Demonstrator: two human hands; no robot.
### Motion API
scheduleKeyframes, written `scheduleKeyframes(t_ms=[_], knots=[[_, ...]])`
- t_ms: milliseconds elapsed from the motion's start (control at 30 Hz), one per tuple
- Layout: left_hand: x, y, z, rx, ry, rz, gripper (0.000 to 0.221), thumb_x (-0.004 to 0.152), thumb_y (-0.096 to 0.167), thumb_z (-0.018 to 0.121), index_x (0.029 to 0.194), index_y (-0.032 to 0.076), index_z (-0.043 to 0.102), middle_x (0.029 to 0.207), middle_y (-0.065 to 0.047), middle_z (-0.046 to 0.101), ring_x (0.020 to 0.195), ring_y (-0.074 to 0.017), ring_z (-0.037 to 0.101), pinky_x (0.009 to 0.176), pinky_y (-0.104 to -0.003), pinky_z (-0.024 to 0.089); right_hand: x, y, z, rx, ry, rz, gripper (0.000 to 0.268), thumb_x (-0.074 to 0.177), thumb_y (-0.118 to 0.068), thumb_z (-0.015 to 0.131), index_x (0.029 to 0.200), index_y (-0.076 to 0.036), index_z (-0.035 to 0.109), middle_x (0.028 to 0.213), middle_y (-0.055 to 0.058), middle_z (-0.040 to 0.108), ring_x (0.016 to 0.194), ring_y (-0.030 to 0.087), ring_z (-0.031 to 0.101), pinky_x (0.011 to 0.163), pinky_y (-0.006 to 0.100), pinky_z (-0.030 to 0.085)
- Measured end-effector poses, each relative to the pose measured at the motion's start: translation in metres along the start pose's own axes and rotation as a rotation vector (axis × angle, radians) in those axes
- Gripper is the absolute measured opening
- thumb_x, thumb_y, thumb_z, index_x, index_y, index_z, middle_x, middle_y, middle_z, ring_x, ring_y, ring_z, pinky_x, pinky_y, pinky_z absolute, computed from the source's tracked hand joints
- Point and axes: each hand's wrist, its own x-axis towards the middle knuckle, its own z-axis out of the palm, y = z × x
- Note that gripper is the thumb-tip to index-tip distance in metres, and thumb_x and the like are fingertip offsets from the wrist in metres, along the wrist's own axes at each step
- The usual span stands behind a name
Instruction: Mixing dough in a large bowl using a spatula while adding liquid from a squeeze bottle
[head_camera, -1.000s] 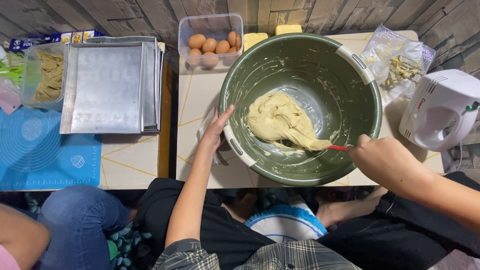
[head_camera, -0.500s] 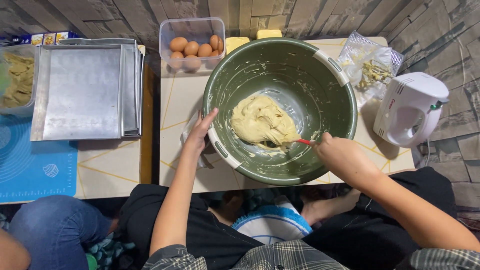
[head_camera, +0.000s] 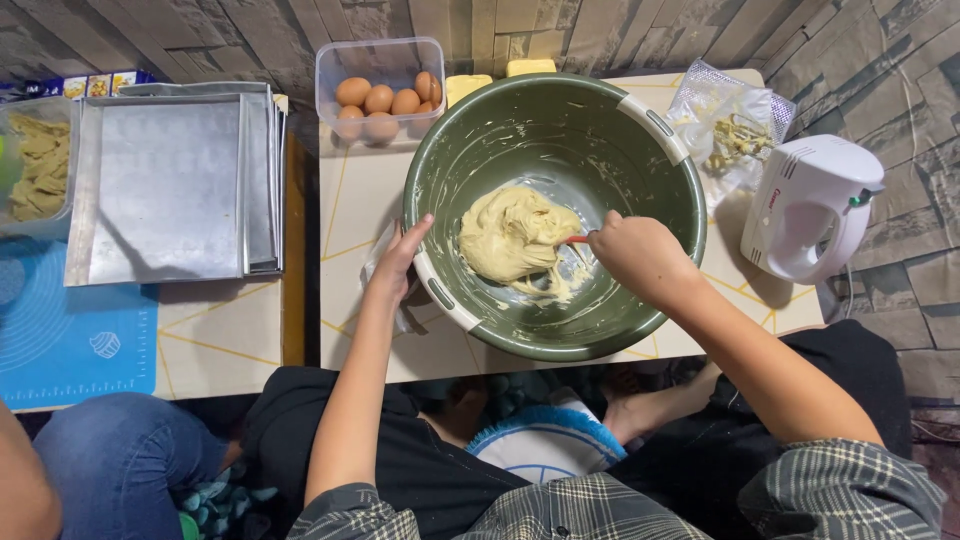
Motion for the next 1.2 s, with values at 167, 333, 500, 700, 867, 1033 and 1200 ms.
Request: scheduleKeyframes(t_ms=[167, 333, 500, 700, 867, 1033, 1200], knots=[[-0.001, 0.004, 0.001, 0.009, 0.009, -0.020, 0.124, 0.083, 0.056, 0.081, 0.161, 0.001, 0.001, 0.165, -0.030, 0.005, 0.153, -0.0422, 0.012, 0.124, -0.051, 0.016, 0.015, 0.011, 0.000, 0.011, 0.014, 0.032, 0.018, 0.088, -0.008, 0.074, 0.104, -0.014, 0.079, 0.093, 0.012, 0.075, 0.053, 0.010, 0.068, 0.047, 0.019, 0.051], [-0.007, 0.010, 0.004, 0.002, 0.014, -0.028, 0.125, 0.082, 0.056, 0.081, 0.161, 0.002, 0.001, 0.165, -0.030, 0.005, 0.153, -0.0426, 0.011, 0.125, -0.052, 0.015, 0.035, 0.045, 0.009, 0.077, -0.250, -0.083, 0.021, 0.093, -0.012, 0.068, 0.112, -0.010, 0.075, 0.099, 0.011, 0.079, 0.068, 0.018, 0.077, 0.064, 0.024, 0.059], [-0.007, 0.009, 0.008, 0.000, 0.006, 0.005, 0.121, 0.083, 0.055, 0.082, 0.161, 0.001, 0.005, 0.165, -0.029, 0.006, 0.153, -0.0408, 0.012, 0.125, -0.051, 0.014, 0.050, 0.073, 0.027, 0.713, -0.408, 0.143, 0.034, 0.099, -0.030, 0.061, 0.110, -0.003, 0.078, 0.091, 0.020, 0.079, 0.071, 0.027, 0.077, 0.073, 0.034, 0.060], [0.001, 0.003, 0.006, 0.005, 0.013, 0.043, 0.109, 0.085, 0.052, 0.081, 0.161, 0.006, 0.018, 0.165, -0.025, 0.015, 0.153, -0.0368, 0.017, 0.125, -0.049, 0.018, 0.079, 0.069, 0.091, 1.062, -0.459, 0.156, 0.040, 0.095, -0.037, 0.065, 0.107, 0.001, 0.071, 0.074, 0.020, 0.071, 0.056, 0.025, 0.071, 0.049, 0.033, 0.059], [0.010, -0.009, -0.001, -0.016, 0.024, 0.048, 0.103, 0.086, 0.050, 0.081, 0.160, 0.007, 0.024, 0.164, -0.024, 0.021, 0.152, -0.0354, 0.022, 0.124, -0.048, 0.021, 0.082, 0.054, 0.091, 1.195, -0.390, 0.145, 0.040, 0.094, -0.031, 0.067, 0.110, 0.005, 0.067, 0.072, 0.022, 0.069, 0.052, 0.027, 0.068, 0.046, 0.035, 0.056], [-0.004, 0.012, 0.007, 0.015, 0.040, 0.050, 0.107, 0.085, 0.051, 0.079, 0.160, 0.003, 0.020, 0.165, -0.025, 0.015, 0.153, -0.0373, 0.016, 0.126, -0.049, 0.016, 0.080, 0.050, 0.079, 1.266, -0.303, 0.091, 0.037, 0.093, -0.027, 0.068, 0.108, 0.006, 0.063, 0.076, 0.024, 0.067, 0.057, 0.029, 0.068, 0.051, 0.037, 0.057], [0.001, 0.004, 0.003, 0.020, 0.049, 0.043, 0.106, 0.085, 0.053, 0.080, 0.160, 0.006, 0.022, 0.165, -0.024, 0.017, 0.153, -0.0361, 0.017, 0.125, -0.048, 0.017, 0.061, 0.057, 0.064, 1.288, -0.272, 0.086, 0.032, 0.094, -0.026, 0.067, 0.104, 0.005, 0.064, 0.072, 0.020, 0.068, 0.058, 0.026, 0.067, 0.050, 0.035, 0.055]])
